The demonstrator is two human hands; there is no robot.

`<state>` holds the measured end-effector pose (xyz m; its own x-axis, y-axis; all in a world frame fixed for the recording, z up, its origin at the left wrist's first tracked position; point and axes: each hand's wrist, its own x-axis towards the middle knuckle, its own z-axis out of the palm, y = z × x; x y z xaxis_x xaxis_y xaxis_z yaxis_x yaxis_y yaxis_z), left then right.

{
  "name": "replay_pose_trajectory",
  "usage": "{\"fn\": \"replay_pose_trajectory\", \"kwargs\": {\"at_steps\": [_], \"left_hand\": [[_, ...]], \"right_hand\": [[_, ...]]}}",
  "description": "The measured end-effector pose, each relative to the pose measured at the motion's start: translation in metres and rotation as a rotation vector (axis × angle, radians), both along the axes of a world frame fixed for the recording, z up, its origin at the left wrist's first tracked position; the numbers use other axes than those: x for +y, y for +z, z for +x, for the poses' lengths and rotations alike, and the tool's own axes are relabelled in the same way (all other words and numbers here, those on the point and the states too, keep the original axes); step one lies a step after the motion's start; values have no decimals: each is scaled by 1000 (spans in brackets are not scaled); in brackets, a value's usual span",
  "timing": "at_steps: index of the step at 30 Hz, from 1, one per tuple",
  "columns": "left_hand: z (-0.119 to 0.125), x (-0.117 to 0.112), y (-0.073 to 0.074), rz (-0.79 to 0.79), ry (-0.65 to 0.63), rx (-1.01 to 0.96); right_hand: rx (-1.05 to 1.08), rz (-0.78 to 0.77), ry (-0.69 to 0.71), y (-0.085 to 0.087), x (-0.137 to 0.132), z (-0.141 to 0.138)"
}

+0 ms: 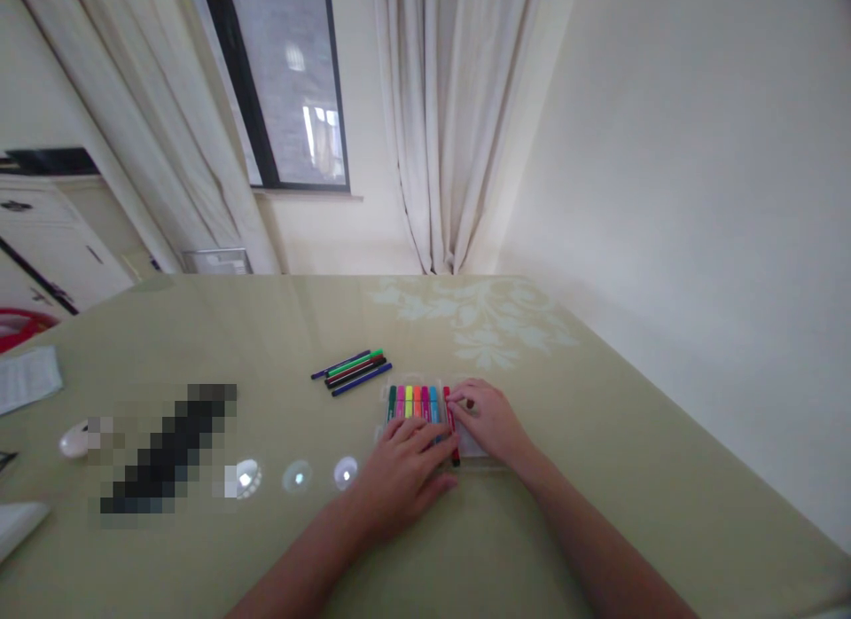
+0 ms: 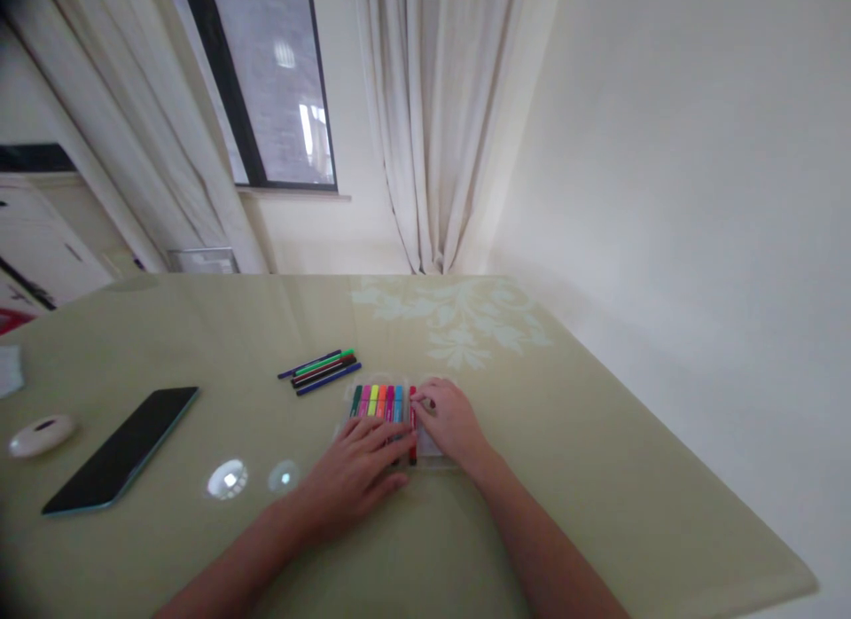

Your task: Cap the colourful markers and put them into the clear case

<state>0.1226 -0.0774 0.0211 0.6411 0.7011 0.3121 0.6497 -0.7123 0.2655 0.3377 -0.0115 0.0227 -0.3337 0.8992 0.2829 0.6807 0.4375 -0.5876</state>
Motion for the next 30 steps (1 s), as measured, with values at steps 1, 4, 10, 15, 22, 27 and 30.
{"fn": "replay_pose_trajectory", "kwargs": {"at_steps": [1,4,10,15,22,27,30], "left_hand": [[-6,5,1,-7,59,-34],[-31,24,1,32,387,-95],[-75,47,-4,79,768,123],[-77,46,-3,33,767,69],[-46,39,7,-216,581,-483],[-12,15,12,-331,349,-556],[-1,6,13,-365,294,-574]], "right_hand": [[14,-2,-13,1,0,0],[48,1,-66,3,0,1],[80,32,-81,6,-2,0],[92,42,-74,5,-2,-1],[242,4,-41,13,-12,-9],[506,-192,35,19,-18,-18],[682,-330,95,20,-19,-21]]}}
